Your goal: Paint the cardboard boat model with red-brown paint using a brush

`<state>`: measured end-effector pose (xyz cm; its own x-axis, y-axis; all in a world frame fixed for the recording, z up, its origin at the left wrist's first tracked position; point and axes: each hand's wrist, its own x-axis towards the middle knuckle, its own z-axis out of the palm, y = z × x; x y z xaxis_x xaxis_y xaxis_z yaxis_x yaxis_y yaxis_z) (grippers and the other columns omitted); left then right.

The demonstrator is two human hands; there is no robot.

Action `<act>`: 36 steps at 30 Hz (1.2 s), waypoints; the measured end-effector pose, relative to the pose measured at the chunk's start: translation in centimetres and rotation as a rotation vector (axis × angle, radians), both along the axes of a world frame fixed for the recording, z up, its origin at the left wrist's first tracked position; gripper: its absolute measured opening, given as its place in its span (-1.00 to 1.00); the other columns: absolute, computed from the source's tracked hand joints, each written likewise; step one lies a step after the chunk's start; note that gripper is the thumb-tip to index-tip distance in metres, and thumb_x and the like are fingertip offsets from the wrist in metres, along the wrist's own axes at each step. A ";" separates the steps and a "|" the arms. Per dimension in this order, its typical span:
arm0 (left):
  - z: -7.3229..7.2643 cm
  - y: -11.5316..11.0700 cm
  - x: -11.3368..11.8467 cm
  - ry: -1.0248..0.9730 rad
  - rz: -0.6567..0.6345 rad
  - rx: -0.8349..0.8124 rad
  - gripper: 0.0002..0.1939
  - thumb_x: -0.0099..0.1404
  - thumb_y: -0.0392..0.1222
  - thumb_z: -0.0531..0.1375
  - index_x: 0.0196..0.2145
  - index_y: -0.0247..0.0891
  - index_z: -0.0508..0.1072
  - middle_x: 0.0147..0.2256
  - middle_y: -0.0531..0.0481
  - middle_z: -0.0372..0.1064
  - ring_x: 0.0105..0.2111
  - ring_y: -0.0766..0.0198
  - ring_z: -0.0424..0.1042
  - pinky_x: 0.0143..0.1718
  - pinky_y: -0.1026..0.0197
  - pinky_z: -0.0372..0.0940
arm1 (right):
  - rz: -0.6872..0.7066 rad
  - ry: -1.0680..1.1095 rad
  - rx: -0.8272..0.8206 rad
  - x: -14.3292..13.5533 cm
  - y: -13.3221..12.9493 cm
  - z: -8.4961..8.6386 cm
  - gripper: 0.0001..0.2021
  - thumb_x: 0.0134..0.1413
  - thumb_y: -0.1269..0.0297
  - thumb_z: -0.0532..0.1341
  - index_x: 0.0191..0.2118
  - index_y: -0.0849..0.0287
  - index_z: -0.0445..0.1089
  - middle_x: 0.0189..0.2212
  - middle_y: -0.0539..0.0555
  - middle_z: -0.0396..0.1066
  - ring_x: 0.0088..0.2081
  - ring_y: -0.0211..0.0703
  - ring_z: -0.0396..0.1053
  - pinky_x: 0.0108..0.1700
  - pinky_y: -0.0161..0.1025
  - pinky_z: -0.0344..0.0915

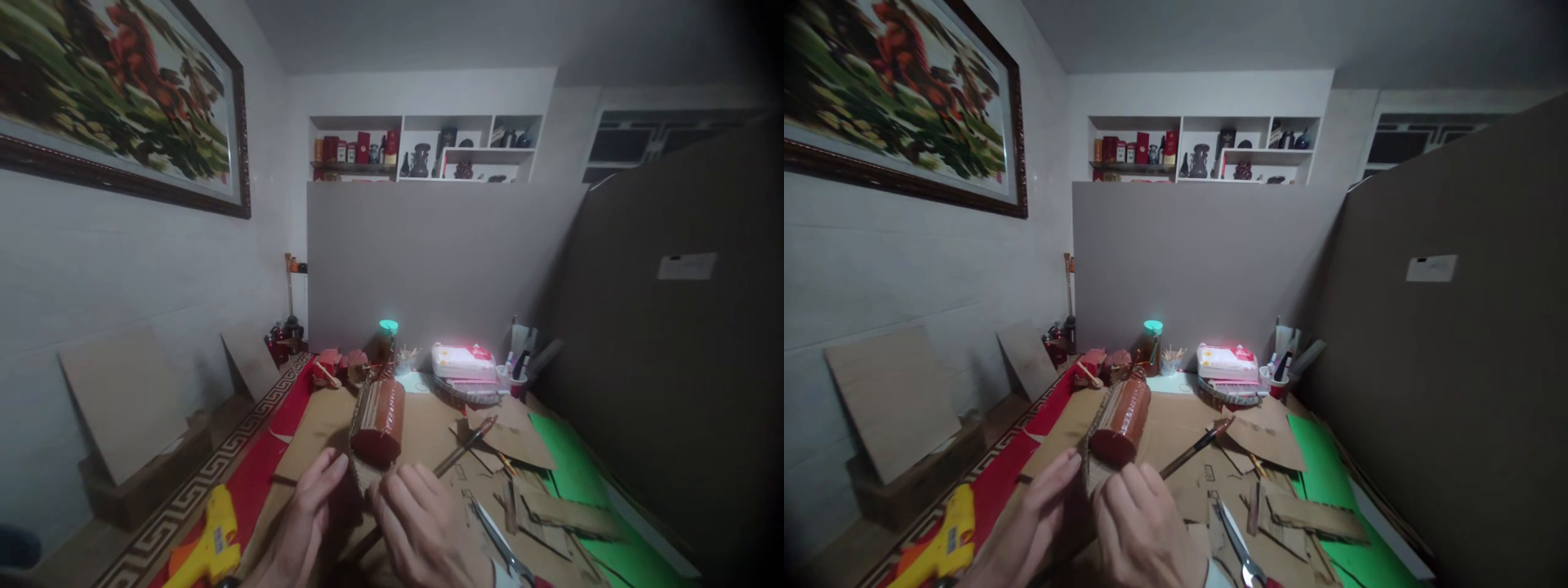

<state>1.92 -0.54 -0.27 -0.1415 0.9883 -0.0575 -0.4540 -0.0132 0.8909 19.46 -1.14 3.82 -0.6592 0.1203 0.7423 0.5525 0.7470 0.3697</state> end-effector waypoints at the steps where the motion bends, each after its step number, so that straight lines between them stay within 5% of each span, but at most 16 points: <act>1: 0.0 0.0 0.1 0.019 0.024 0.002 -0.69 0.05 0.03 0.43 -0.37 -0.17 0.48 -0.30 -0.07 0.47 -0.19 0.10 0.48 -0.24 0.14 0.41 | 0.002 -0.006 -0.005 -0.1 0.0 -0.1 -0.58 0.43 0.54 -0.13 -0.35 0.29 0.42 -0.46 0.09 0.26 -0.43 -0.10 0.13 -0.38 -0.13 -0.01; 4: 0.0 0.0 0.1 0.078 0.063 0.021 -0.68 0.07 0.07 0.41 -0.41 -0.18 0.45 -0.42 -0.01 0.42 -0.38 0.18 0.45 -0.41 0.20 0.35 | -0.001 -0.021 -0.031 -0.1 0.0 0.0 -0.57 0.43 0.53 -0.14 -0.36 0.27 0.41 -0.47 0.09 0.25 -0.42 -0.10 0.12 -0.37 -0.13 0.01; 7: 0.4 0.2 -0.4 0.077 0.141 0.046 -0.60 0.12 0.16 0.34 -0.48 -0.21 0.35 -0.58 0.12 0.23 -0.62 0.37 0.21 -0.61 0.30 0.13 | -0.008 -0.030 -0.061 -0.2 0.3 0.3 -0.57 0.44 0.52 -0.12 -0.39 0.26 0.39 -0.46 0.09 0.23 -0.41 -0.10 0.12 -0.37 -0.13 -0.01; 14: 0.4 1.1 -1.8 0.077 0.290 0.083 -0.59 0.18 0.13 0.27 -0.46 -0.20 0.21 -0.58 0.21 0.12 -0.64 0.48 0.05 -0.63 0.38 -0.03 | -0.020 -0.074 -0.094 1.2 2.0 1.8 -0.61 0.42 0.53 -0.10 -0.34 0.29 0.41 -0.42 0.13 0.25 -0.39 -0.07 0.11 -0.36 -0.13 0.02; 27: 0.2 1.4 -1.5 0.113 0.154 0.052 -0.70 0.04 -0.04 0.31 -0.36 -0.23 0.32 -0.56 0.19 0.25 -0.68 0.50 0.11 -0.68 0.42 -0.08 | -0.046 -0.062 -0.073 2.3 1.7 2.4 -0.60 0.43 0.52 -0.12 -0.33 0.28 0.40 -0.42 0.13 0.26 -0.39 -0.07 0.13 -0.36 -0.14 0.04; 33: -0.8 1.5 -0.6 0.085 -0.032 0.078 -0.64 0.10 0.04 0.36 -0.33 -0.26 0.38 -0.50 0.12 0.34 -0.70 0.53 0.06 -0.74 0.43 -0.09 | -0.020 -0.040 -0.038 2.0 1.5 1.4 -0.62 0.41 0.53 -0.11 -0.34 0.27 0.39 -0.43 0.11 0.26 -0.40 -0.07 0.11 -0.37 -0.13 0.00; 36: -1.0 1.4 -0.2 0.059 -0.126 0.066 -0.59 0.06 0.10 0.40 -0.36 -0.25 0.39 -0.63 0.21 0.20 -0.74 0.52 -0.03 -0.76 0.41 -0.09 | -0.002 -0.037 -0.038 1.7 1.5 0.9 -0.61 0.43 0.52 -0.11 -0.32 0.28 0.40 -0.43 0.10 0.27 -0.39 -0.09 0.14 -0.33 -0.14 0.06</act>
<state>1.75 0.90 -1.23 -0.0175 0.9998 0.0132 -0.4029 -0.0191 0.9151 21.14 0.35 4.72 -0.6858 0.1489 0.7124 0.5403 0.7600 0.3612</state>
